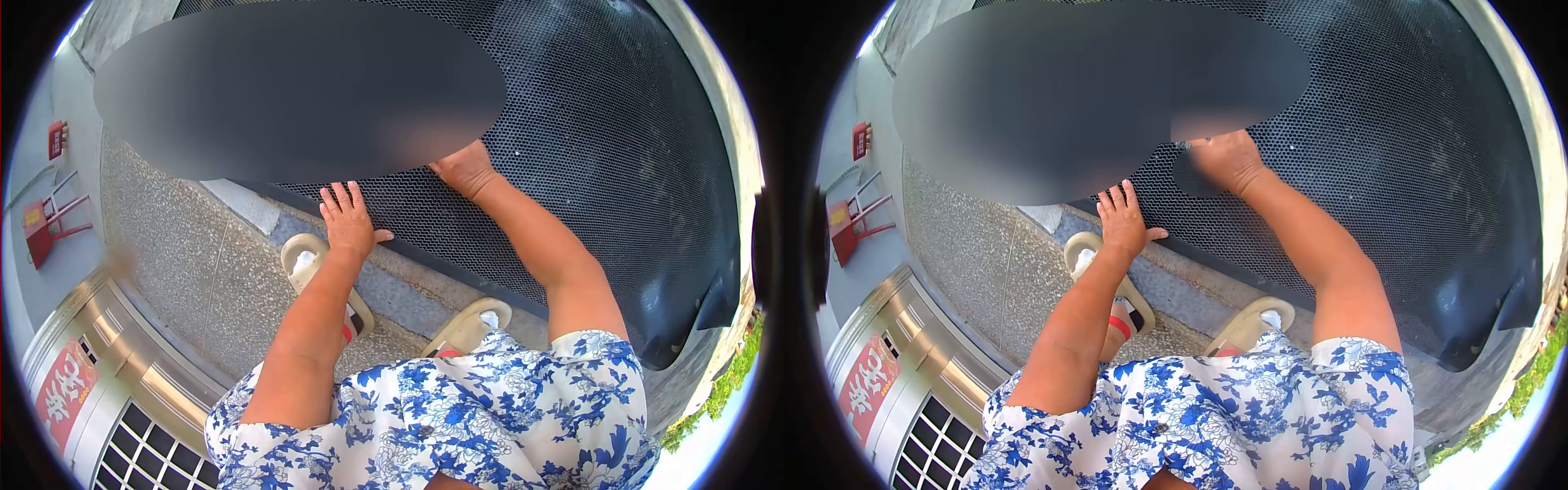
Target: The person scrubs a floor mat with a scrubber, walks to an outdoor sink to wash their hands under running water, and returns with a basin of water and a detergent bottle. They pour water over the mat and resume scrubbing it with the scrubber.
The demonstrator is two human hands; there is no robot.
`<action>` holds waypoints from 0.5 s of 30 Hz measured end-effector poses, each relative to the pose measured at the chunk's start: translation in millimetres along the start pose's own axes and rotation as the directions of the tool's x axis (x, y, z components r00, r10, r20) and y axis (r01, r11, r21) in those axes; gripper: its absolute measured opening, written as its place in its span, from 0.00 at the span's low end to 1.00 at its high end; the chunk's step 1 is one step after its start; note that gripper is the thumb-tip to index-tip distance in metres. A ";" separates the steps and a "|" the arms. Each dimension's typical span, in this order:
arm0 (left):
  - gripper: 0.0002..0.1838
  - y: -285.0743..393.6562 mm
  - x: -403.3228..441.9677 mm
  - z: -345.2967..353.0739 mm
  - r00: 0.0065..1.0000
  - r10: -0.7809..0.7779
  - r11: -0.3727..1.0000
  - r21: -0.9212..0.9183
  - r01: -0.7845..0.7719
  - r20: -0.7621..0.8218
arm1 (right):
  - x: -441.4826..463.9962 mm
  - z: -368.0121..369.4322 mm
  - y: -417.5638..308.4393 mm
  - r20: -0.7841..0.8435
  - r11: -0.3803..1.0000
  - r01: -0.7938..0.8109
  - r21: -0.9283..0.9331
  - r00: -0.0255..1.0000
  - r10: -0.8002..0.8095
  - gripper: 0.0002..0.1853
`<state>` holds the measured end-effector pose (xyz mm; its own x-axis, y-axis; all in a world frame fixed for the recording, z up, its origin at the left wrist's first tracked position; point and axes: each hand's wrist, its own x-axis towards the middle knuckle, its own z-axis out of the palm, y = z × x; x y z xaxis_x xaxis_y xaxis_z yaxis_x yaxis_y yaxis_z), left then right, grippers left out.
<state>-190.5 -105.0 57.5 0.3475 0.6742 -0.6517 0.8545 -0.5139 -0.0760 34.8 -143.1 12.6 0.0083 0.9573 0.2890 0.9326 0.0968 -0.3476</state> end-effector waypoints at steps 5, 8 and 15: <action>0.68 3.5 -1.9 -2.8 0.999 -0.015 1.000 0.023 0.014 0.031 | 52.8 -44.7 130.4 -0.241 0.679 -0.657 -0.328 0.753 0.612 0.15; 0.69 4.9 -2.3 -2.8 1.000 0.008 1.000 0.019 -0.008 0.004 | 38.0 -62.3 148.0 0.426 -0.191 -0.501 0.844 0.409 0.807 0.18; 0.69 3.1 -4.0 4.5 0.999 0.013 0.998 0.054 -0.011 -0.041 | -43.4 -133.0 67.9 0.585 -0.795 -0.161 0.585 0.762 0.276 0.20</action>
<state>-190.9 -111.7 56.4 0.3742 0.6889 -0.6208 0.8287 -0.5489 -0.1095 145.8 -214.3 95.1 0.0528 0.9160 -0.3976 -0.9536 -0.0719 -0.2924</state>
